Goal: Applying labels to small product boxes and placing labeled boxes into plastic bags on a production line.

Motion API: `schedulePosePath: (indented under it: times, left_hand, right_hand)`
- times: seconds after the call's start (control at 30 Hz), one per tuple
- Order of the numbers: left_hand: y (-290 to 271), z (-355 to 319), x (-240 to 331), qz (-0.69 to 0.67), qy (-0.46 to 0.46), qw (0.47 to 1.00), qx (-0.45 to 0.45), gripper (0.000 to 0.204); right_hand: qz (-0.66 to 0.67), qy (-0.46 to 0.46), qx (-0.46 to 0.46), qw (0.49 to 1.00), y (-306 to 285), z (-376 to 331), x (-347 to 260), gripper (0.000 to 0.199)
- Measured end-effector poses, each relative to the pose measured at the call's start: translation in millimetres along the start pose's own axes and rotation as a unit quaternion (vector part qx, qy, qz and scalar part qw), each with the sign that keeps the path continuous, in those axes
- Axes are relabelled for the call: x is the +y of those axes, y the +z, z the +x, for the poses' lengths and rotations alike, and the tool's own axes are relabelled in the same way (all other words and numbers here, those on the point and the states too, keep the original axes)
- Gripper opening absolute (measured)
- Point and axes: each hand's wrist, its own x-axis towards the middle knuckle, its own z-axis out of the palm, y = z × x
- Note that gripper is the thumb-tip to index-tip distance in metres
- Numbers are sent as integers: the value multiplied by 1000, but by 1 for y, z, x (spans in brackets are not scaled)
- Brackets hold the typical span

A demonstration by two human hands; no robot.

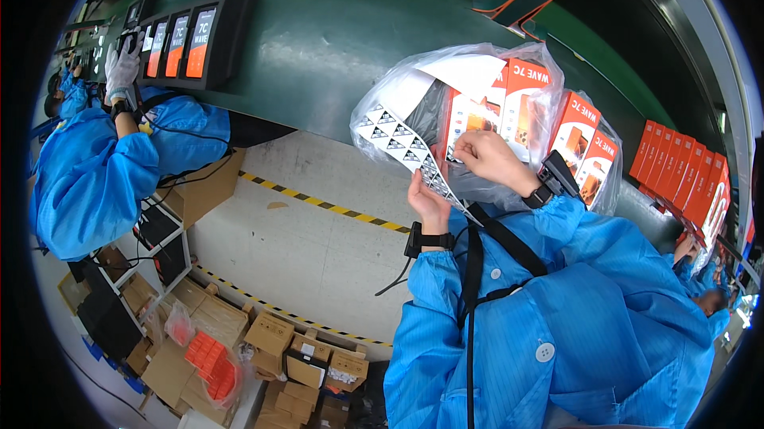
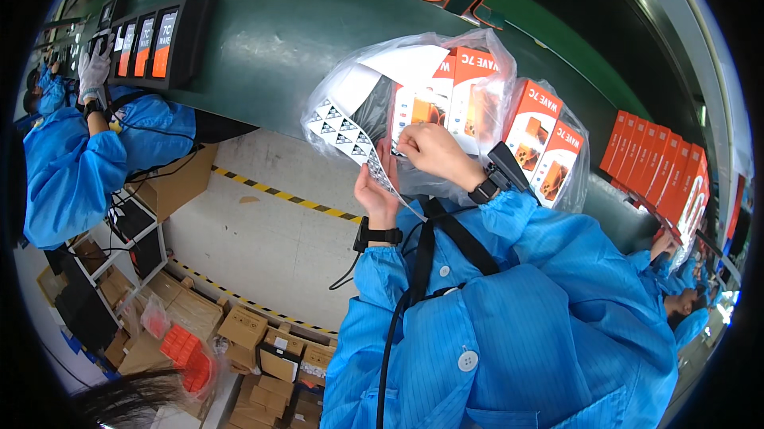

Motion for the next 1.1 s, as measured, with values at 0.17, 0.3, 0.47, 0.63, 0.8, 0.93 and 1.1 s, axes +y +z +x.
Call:
schedulePosePath:
  times: [0.17,0.3,0.47,0.63,0.8,0.93,1.1]
  left_hand:
    - [-3,0,-2,-6,-5,1000,-4,52]
    - [-4,-1,-4,-12,-10,1000,-3,52]
    - [-6,-2,-6,-17,-5,1000,-7,50]
    - [4,-15,1,34,57,997,-35,41]
    - [40,-29,22,138,85,982,-93,39]
    - [59,-19,16,327,36,939,-96,37]
    - [50,18,10,458,59,876,-137,37]
  right_hand:
    - [0,24,-13,1000,-4,-1,-3,13]
    - [-1,27,-6,1000,0,-2,1,13]
    - [-39,-7,15,999,2,-6,1,15]
    - [-8,-35,101,994,-4,-13,3,29]
    - [35,17,224,974,-23,-47,29,27]
    - [-115,28,313,942,-41,-75,46,48]
    - [-20,74,328,942,-34,-87,72,56]
